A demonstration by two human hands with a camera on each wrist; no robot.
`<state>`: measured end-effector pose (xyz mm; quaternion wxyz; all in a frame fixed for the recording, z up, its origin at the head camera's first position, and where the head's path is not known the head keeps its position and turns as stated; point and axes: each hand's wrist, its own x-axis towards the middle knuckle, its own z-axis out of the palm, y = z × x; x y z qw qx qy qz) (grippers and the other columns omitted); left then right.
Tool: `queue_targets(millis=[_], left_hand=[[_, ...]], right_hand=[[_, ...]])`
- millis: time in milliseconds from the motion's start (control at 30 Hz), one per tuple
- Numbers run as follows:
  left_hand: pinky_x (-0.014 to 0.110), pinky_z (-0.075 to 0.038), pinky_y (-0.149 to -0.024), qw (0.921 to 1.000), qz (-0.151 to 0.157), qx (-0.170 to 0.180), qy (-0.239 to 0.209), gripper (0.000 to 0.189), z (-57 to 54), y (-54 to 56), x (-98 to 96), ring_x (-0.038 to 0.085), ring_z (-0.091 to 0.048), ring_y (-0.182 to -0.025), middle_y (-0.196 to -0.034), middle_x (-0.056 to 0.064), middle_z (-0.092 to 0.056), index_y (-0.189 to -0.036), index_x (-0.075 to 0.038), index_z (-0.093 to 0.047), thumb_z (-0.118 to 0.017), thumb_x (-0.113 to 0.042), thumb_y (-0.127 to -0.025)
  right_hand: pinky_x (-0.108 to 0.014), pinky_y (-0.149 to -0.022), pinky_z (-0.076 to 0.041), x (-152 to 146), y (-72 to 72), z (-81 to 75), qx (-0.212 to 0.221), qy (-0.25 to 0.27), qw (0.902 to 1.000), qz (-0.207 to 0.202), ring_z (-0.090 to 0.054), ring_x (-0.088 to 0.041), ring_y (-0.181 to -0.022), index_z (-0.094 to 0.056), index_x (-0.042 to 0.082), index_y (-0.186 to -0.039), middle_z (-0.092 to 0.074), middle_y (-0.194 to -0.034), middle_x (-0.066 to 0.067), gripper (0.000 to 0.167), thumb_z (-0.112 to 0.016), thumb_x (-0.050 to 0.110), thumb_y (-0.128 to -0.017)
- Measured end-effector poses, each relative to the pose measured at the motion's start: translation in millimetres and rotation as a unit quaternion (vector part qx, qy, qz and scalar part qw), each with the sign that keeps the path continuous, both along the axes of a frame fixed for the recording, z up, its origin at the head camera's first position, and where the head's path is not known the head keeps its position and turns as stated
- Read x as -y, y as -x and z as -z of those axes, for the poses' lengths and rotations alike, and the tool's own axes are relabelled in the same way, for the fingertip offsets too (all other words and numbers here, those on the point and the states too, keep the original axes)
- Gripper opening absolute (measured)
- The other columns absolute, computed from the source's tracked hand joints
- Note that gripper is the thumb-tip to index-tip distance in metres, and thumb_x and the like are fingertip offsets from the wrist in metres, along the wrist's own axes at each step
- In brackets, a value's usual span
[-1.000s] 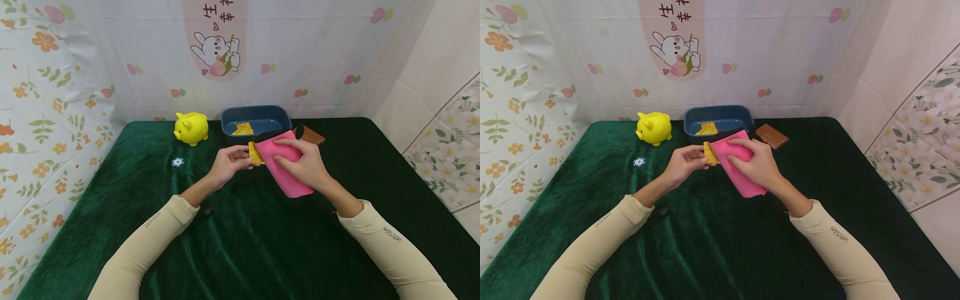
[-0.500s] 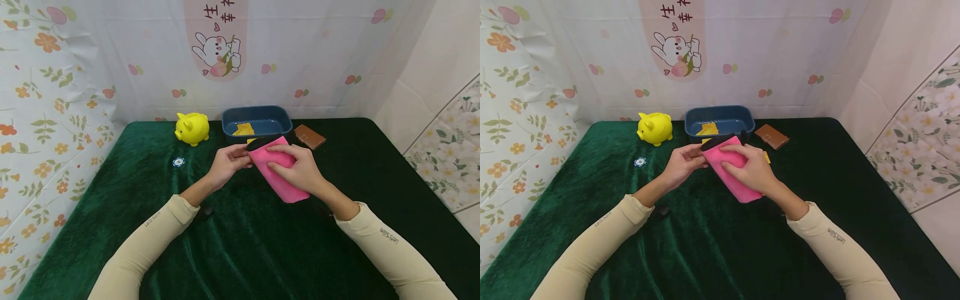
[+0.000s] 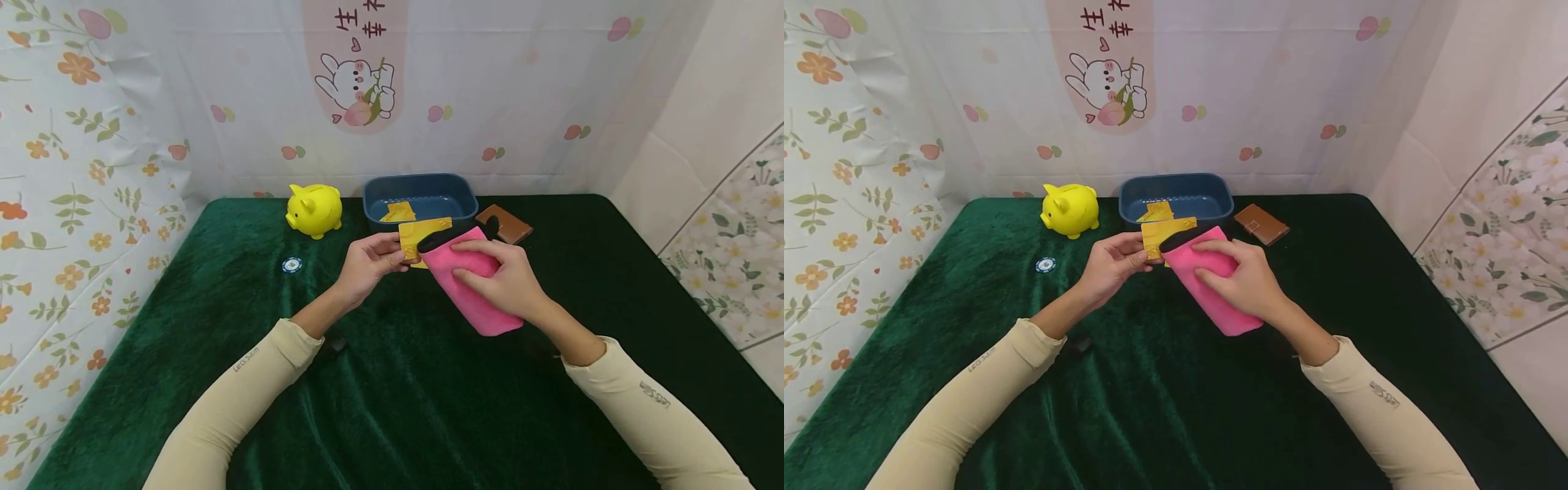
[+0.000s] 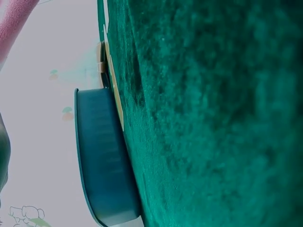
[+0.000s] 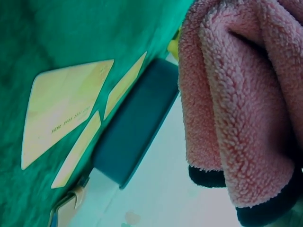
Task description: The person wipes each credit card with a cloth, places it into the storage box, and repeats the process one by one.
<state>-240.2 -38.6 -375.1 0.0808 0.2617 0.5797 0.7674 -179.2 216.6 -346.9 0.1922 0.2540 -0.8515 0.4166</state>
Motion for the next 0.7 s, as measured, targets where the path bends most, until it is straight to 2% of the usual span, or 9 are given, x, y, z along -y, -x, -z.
queue_targets(millis=[133, 333, 433, 533, 700], left_hand=[[0.031, -0.060, -0.076, 1.0000, -0.004, 0.004, 0.005, 0.032, -1.4, -1.1, 0.5, 0.027, -0.073, -0.091, -0.106, 0.014, -0.072, -0.126, 0.015, -0.055, -0.057, 0.010, -0.095], [0.030, -0.059, -0.075, 0.9991, -0.020, 0.007, 0.036, 0.031, -2.4, -1.5, 1.8, 0.050, -0.064, -0.101, -0.113, 0.026, -0.068, -0.126, 0.013, -0.057, -0.058, 0.008, -0.096], [0.030, -0.059, -0.075, 0.9983, -0.030, 0.006, 0.050, 0.030, -2.9, -0.9, 3.4, 0.046, -0.067, -0.099, -0.116, 0.028, -0.067, -0.126, 0.012, -0.058, -0.058, 0.006, -0.096], [0.030, -0.059, -0.075, 0.9976, -0.039, 0.005, 0.058, 0.030, -2.4, 1.0, 5.7, 0.033, -0.072, -0.094, -0.116, 0.026, -0.067, -0.126, 0.010, -0.059, -0.059, 0.005, -0.097], [0.028, -0.058, -0.073, 0.9956, -0.062, 0.016, 0.068, 0.030, -0.2, 6.6, 9.0, 0.020, -0.072, -0.089, -0.116, 0.022, -0.068, -0.127, 0.007, -0.059, -0.059, 0.001, -0.098]], right_hand=[[-0.023, -0.057, -0.050, -7, 0.3, -1.4, 0.009, 0.006, 0.9999, 0.011, -0.058, -0.017, -0.075, -0.071, 0.010, -0.118, -0.069, -0.102, -0.010, 0.040, -0.081, 0.003, -0.080], [-0.021, -0.057, -0.050, -13, 4.6, 0.6, 0.023, 0.009, 0.9993, 0.027, -0.058, -0.016, -0.072, -0.070, 0.005, -0.119, -0.068, -0.102, -0.014, 0.041, -0.080, -0.002, -0.080], [-0.020, -0.057, -0.050, -17, 7.2, 1.6, 0.028, 0.006, 0.9987, 0.042, -0.058, -0.014, -0.071, -0.069, 0.002, -0.119, -0.068, -0.100, -0.017, 0.039, -0.077, -0.004, -0.082], [-0.020, -0.057, -0.050, -20, 9.1, 1.9, 0.031, 0.002, 0.9980, 0.054, -0.058, -0.012, -0.070, -0.069, 0.002, -0.120, -0.068, -0.099, -0.018, 0.038, -0.076, -0.003, -0.083], [-0.021, -0.057, -0.051, -26, 10.4, 3.2, 0.039, -0.001, 0.9971, 0.066, -0.060, -0.014, -0.072, -0.070, 0.008, -0.121, -0.069, -0.101, -0.015, 0.039, -0.079, 0.004, -0.083]])
